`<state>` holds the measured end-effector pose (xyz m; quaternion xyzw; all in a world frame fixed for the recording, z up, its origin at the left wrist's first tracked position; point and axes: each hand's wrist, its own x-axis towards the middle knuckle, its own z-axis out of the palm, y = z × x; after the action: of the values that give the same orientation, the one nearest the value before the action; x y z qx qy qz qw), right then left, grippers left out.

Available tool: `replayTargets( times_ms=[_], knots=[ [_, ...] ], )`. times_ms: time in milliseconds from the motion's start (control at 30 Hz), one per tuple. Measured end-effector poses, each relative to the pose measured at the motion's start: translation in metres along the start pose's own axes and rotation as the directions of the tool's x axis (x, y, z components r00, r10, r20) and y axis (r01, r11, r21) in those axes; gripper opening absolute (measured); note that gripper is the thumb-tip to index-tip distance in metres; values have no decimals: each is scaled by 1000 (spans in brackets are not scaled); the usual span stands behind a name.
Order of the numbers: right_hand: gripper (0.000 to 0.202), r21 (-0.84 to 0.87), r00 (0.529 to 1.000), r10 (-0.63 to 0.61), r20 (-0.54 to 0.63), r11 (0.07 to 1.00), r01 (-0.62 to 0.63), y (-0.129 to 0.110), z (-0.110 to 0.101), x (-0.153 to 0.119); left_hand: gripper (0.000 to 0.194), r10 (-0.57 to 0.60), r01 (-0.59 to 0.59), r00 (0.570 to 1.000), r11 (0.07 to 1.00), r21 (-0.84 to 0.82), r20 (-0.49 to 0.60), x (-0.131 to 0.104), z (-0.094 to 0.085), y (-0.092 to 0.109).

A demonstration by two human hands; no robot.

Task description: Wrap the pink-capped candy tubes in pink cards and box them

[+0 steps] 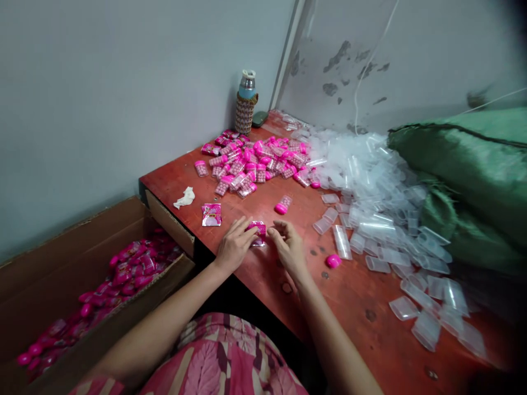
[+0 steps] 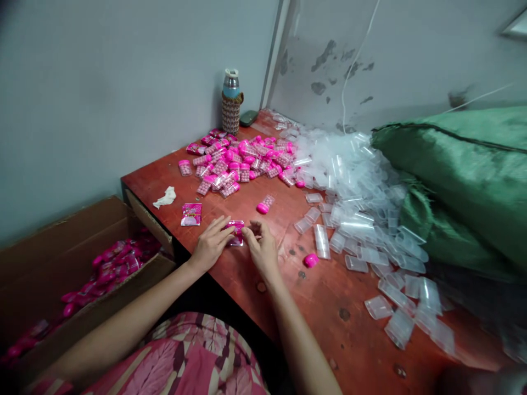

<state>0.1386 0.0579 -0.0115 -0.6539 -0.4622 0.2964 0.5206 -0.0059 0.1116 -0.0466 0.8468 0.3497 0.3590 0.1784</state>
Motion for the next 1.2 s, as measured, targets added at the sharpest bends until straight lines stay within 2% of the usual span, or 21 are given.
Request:
replayTargets(
  times_ms=[100,167,200,267,333,367,433,500,600,667,700,767,833,900,933,1067,1133,1200],
  knots=[
    [30,249,994,90,57,963,-101,-2,8,7,29,-79,73,996,983,-169,-28,1,-10,11],
    [28,348,987,139,74,924,-157,-5,9,10,38,-249,230,969,903,-363,-5,3,-18,18],
    [28,368,986,153,73,915,-169,-6,8,11,43,-345,323,937,816,-479,44,4,-22,20],
    [28,382,982,165,93,905,-189,-9,7,14,46,-464,487,854,554,-676,235,7,-29,22],
    [28,383,975,170,145,899,-214,-10,8,16,40,-448,604,769,277,-747,456,9,-32,21],
    [28,381,971,171,168,897,-224,-10,9,16,37,-421,646,731,177,-742,536,10,-32,19],
    [28,371,965,173,196,898,-236,-10,12,16,31,-408,698,669,59,-714,621,9,-31,16],
    [27,343,964,174,201,910,-235,-9,16,15,27,-436,716,637,28,-698,635,7,-29,13],
    [19,205,971,118,209,965,-161,-4,13,17,25,-481,720,620,34,-694,620,3,-28,9],
    [17,-27,985,24,173,999,-19,0,3,25,24,-512,717,609,28,-696,606,0,-30,8],
    [19,-189,990,-30,141,980,57,2,-4,32,24,-525,717,600,18,-697,604,-1,-30,8],
    [24,-487,990,-123,75,861,144,6,-21,51,24,-548,713,581,-13,-701,602,-3,-32,8],
    [26,-621,984,-168,65,765,171,7,-36,74,23,-569,707,559,-54,-705,604,-4,-34,9],
    [28,-646,974,-185,130,730,224,8,-46,95,22,-587,698,538,-93,-710,605,-5,-36,10],
    [32,-666,962,-186,199,694,273,7,-49,103,22,-595,693,529,-109,-713,605,-5,-37,10],
    [39,-755,853,-69,517,434,492,5,-52,120,21,-616,666,505,-167,-727,605,-3,-42,12],
    [32,-777,838,-17,546,364,514,5,-55,118,21,-621,656,490,-200,-728,612,-3,-43,13],
    [21,-797,852,-6,524,351,492,6,-59,111,20,-627,639,479,-232,-734,615,-2,-43,14]
  ],
)
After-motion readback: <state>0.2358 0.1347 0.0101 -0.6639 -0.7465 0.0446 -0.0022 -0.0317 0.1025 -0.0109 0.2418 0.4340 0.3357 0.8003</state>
